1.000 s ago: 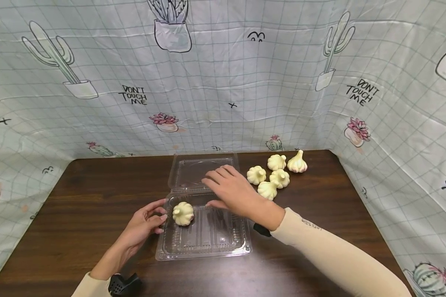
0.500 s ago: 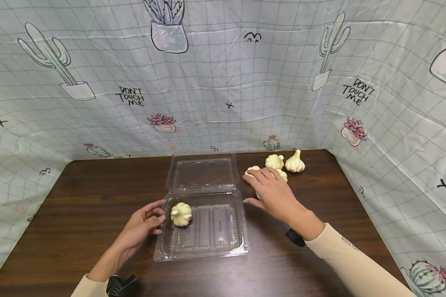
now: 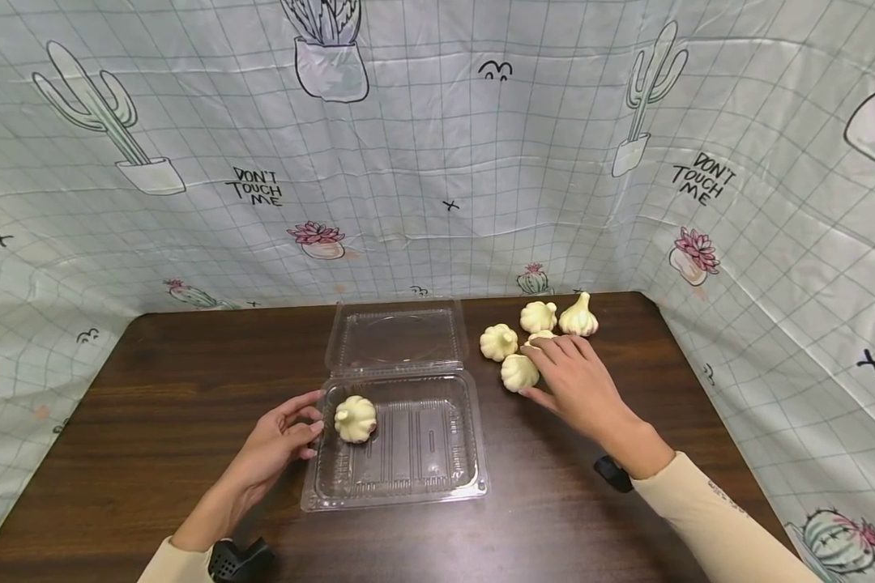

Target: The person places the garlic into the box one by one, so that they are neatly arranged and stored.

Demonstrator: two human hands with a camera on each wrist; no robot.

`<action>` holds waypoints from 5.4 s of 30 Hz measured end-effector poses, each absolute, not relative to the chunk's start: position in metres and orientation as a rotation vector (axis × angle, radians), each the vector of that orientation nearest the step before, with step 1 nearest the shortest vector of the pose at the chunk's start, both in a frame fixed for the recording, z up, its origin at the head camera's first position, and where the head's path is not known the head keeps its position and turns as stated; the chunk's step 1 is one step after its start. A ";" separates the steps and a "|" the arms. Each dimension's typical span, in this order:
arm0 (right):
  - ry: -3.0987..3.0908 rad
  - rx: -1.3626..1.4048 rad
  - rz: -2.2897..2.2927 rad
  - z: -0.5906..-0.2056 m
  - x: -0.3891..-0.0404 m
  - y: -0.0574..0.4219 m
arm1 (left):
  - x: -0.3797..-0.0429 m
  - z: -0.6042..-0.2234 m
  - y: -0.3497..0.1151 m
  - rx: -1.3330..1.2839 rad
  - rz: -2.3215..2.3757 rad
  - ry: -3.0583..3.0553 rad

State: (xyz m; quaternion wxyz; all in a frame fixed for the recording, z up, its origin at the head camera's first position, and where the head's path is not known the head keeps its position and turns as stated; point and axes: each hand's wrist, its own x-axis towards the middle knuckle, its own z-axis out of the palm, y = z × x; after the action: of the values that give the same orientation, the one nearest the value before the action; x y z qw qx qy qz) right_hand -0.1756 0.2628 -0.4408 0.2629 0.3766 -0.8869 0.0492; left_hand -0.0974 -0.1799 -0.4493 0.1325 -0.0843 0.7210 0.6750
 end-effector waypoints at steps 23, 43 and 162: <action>-2.403 1.025 0.167 -0.454 -0.174 0.261 | -0.097 -0.450 -0.179 -0.256 1.953 2.104; -2.484 1.043 0.464 -0.465 -0.175 0.243 | -0.097 -0.450 -0.180 -0.243 1.953 2.099; -2.097 2.072 -0.423 -0.411 -0.144 0.055 | -0.096 -0.449 -0.183 -0.226 1.951 2.081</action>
State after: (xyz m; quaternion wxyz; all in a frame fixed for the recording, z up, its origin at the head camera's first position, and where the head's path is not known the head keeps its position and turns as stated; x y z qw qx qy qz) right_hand -0.1437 0.0549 -0.4115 0.0815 0.6934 -0.7018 -0.1417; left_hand -0.0959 -0.1826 -0.4493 0.1394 -0.0781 0.7201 0.6752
